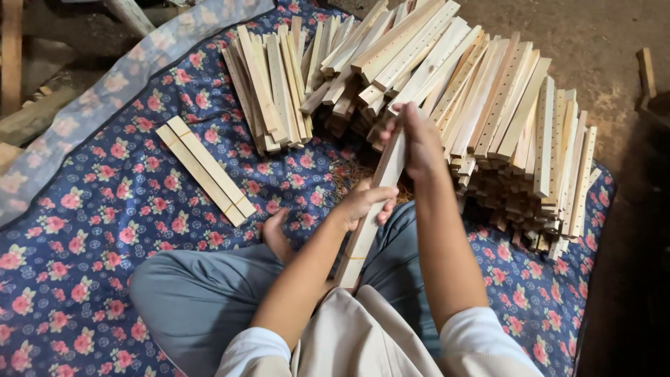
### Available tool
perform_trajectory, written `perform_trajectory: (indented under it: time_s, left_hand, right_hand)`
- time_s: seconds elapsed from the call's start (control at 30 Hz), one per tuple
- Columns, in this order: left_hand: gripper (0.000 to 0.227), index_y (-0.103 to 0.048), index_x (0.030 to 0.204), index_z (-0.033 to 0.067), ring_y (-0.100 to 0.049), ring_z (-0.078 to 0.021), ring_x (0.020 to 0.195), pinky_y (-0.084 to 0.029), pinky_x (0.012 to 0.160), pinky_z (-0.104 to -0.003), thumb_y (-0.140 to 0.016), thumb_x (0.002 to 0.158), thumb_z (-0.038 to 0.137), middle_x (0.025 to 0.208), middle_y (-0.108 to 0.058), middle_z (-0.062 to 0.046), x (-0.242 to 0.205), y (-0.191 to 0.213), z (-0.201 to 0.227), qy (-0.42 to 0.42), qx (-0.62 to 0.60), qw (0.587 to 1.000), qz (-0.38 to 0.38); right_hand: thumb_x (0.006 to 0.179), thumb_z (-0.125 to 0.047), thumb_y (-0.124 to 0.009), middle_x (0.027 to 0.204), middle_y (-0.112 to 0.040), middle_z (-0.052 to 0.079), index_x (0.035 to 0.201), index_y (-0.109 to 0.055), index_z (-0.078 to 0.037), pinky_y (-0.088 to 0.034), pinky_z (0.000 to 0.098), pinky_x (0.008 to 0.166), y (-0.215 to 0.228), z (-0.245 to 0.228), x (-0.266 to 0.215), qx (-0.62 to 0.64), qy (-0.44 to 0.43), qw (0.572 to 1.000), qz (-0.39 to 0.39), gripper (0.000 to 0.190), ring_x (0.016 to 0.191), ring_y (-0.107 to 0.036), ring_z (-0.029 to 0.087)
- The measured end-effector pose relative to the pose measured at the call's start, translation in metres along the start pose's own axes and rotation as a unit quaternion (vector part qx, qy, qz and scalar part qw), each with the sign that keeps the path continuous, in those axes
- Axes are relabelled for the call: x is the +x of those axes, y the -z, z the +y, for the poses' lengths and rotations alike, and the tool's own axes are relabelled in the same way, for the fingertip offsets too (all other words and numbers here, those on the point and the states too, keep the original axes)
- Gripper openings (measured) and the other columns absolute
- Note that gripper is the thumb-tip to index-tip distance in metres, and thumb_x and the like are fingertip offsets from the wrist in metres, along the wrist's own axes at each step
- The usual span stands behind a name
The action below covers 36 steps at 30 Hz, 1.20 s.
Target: Bundle wooden slats together using rubber bands
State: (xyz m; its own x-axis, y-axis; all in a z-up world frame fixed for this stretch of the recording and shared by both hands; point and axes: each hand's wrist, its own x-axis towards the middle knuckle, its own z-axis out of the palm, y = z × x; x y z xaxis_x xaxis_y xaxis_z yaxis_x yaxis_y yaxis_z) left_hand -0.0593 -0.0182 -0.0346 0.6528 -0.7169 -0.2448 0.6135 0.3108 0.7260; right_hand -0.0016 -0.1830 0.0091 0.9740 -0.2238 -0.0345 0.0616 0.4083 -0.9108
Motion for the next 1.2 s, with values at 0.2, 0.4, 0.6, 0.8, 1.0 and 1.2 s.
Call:
perform_trajectory:
  time_s: [0.2,0.4,0.6,0.8,1.0,1.2]
  left_hand:
    - [0.026,-0.059,0.07,0.005,-0.054,-0.0117,0.038,-0.05,0.038,-0.028,-0.073,0.086,0.019,0.052,-0.052,-0.005,-0.005,-0.004,0.007,-0.009,0.035,0.998,0.048]
    - [0.016,-0.059,0.07,0.0013,-0.053,-0.0131,0.035,-0.049,0.035,-0.029,-0.068,0.079,0.01,0.05,-0.053,-0.009,0.013,-0.006,0.002,-0.031,0.125,0.987,0.101]
    - [0.07,-0.045,0.13,0.0013,-0.066,-0.0448,0.108,-0.053,0.091,-0.055,-0.078,0.07,0.014,0.117,-0.064,-0.03,0.02,-0.008,0.028,-0.137,0.27,0.932,0.201]
    - [0.077,-0.014,0.16,0.0045,-0.031,-0.052,0.145,-0.024,0.124,-0.061,-0.055,0.098,0.026,0.158,-0.027,-0.039,0.011,0.012,0.04,-0.114,0.289,0.912,0.267]
    - [0.067,-0.027,0.163,0.0128,-0.034,-0.0408,0.147,-0.031,0.122,-0.053,-0.053,0.101,0.017,0.161,-0.035,-0.025,-0.001,0.052,-0.004,-0.295,0.321,0.875,0.213]
    - [0.056,-0.029,0.162,0.0074,-0.023,-0.0292,0.153,-0.02,0.126,-0.043,-0.043,0.108,0.012,0.167,-0.025,-0.018,-0.019,0.053,-0.037,-0.389,0.297,0.847,0.208]
  right_hand:
    - [0.095,-0.041,-0.072,0.084,-0.068,0.02,0.116,-0.062,-0.002,-0.065,0.0477,0.063,0.015,0.039,-0.022,-0.01,-0.059,0.998,-0.008,0.046,0.072,-0.075,0.033]
    - [0.104,-0.038,-0.058,0.107,-0.069,0.014,0.136,-0.046,-0.007,-0.065,0.0414,0.082,0.005,0.009,-0.017,-0.018,0.024,0.999,-0.026,0.046,0.091,-0.075,0.025]
    - [0.108,-0.047,-0.048,0.151,-0.036,0.037,0.161,-0.011,-0.005,-0.039,0.0684,0.112,-0.016,0.032,-0.06,-0.159,0.103,0.982,-0.025,0.076,0.138,-0.044,0.053]
    - [0.092,-0.011,-0.073,0.148,-0.057,0.014,0.156,-0.046,-0.019,-0.056,0.0456,0.093,-0.022,0.079,-0.137,-0.394,0.111,0.912,-0.024,0.069,0.128,-0.057,0.036]
    - [0.092,0.003,-0.064,0.148,-0.056,0.018,0.154,-0.047,-0.013,-0.057,0.0418,0.096,-0.031,0.099,-0.123,-0.285,0.086,0.955,0.001,0.067,0.129,-0.056,0.03]
    - [0.099,-0.006,-0.06,0.148,-0.055,0.021,0.145,-0.059,-0.008,-0.044,0.0498,0.112,-0.038,0.119,-0.092,-0.306,0.191,0.933,0.009,0.046,0.137,-0.05,0.036]
